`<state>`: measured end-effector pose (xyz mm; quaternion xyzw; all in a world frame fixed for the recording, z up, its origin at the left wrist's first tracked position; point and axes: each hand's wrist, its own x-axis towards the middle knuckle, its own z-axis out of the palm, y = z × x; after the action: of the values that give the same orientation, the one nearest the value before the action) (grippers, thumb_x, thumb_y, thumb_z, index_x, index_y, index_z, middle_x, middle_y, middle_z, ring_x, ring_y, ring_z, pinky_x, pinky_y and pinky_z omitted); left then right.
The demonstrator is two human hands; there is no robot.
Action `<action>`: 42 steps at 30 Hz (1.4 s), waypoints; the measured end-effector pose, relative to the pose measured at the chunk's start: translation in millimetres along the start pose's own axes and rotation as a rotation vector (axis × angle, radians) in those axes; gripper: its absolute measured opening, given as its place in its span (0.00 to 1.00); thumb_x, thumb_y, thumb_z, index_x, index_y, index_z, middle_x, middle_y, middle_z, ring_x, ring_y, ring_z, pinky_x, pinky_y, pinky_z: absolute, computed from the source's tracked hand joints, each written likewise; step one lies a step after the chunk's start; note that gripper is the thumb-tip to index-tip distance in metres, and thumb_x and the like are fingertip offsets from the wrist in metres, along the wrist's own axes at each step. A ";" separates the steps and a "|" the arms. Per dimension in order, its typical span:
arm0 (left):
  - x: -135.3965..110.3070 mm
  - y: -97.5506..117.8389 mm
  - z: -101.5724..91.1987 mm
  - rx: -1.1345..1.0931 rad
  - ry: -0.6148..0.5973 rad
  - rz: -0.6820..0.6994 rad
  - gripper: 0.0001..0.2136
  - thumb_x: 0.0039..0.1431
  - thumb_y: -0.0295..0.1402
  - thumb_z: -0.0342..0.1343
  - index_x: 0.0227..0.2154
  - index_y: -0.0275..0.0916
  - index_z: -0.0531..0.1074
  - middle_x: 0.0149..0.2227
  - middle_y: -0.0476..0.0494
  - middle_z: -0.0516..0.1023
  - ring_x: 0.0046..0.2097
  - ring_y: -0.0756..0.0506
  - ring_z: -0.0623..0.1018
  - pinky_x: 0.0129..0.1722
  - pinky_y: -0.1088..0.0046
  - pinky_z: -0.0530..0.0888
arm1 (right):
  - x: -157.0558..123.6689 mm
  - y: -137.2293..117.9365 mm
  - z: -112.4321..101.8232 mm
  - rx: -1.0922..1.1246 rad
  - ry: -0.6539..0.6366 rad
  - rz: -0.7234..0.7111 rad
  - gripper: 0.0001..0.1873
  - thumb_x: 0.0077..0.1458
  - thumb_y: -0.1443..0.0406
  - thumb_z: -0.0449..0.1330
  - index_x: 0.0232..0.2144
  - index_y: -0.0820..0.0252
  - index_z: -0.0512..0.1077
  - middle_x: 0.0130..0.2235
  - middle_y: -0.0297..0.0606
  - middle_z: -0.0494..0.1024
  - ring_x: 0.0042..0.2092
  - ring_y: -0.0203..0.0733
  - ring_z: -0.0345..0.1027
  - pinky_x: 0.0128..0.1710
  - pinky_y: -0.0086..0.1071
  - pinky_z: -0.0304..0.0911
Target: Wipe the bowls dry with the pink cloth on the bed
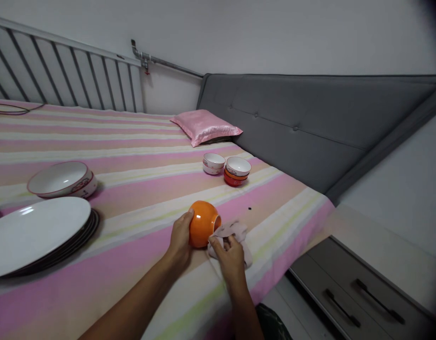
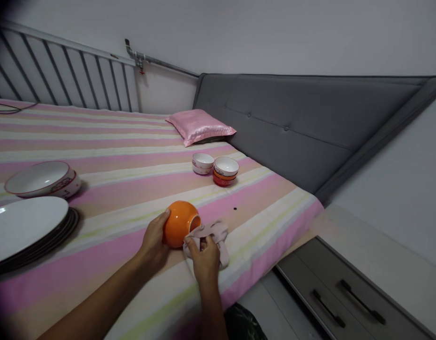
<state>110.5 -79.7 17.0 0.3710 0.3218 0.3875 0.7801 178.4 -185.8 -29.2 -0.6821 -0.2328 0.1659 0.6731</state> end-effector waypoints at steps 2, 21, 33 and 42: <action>0.6 1.5 -0.4 0.005 0.014 -0.024 0.26 0.41 0.51 0.64 0.37 0.33 0.74 0.29 0.43 0.77 0.29 0.43 0.77 0.28 0.69 0.72 | 0.7 1.4 0.4 -0.002 -0.012 0.040 0.17 0.45 0.55 0.66 0.33 0.63 0.74 0.30 0.40 0.81 0.32 0.43 0.74 0.34 0.32 0.68; 3.7 4.6 -2.4 0.018 0.052 0.016 0.25 0.41 0.50 0.64 0.36 0.33 0.75 0.29 0.43 0.77 0.29 0.44 0.77 0.27 0.71 0.71 | 1.0 11.7 -1.0 -0.146 0.078 -0.036 0.12 0.48 0.58 0.62 0.25 0.62 0.75 0.21 0.35 0.74 0.25 0.38 0.64 0.25 0.28 0.58; -0.4 6.0 0.3 0.017 0.032 0.023 0.25 0.41 0.51 0.64 0.36 0.33 0.74 0.29 0.43 0.77 0.29 0.44 0.76 0.27 0.72 0.71 | -5.0 -6.8 -1.6 -0.302 0.097 -0.104 0.15 0.47 0.57 0.63 0.18 0.61 0.71 0.17 0.30 0.69 0.21 0.34 0.58 0.22 0.27 0.53; -8.4 2.6 3.9 0.009 -0.152 -0.038 0.22 0.49 0.49 0.60 0.38 0.34 0.74 0.33 0.39 0.80 0.33 0.41 0.79 0.31 0.68 0.74 | -10.8 -14.3 1.2 -0.410 0.172 -0.404 0.12 0.52 0.58 0.62 0.25 0.61 0.76 0.26 0.40 0.78 0.28 0.40 0.70 0.31 0.31 0.64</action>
<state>108.6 -87.0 22.9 0.3965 0.2704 0.3420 0.8079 167.4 -190.7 -16.0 -0.7552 -0.3346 -0.0800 0.5580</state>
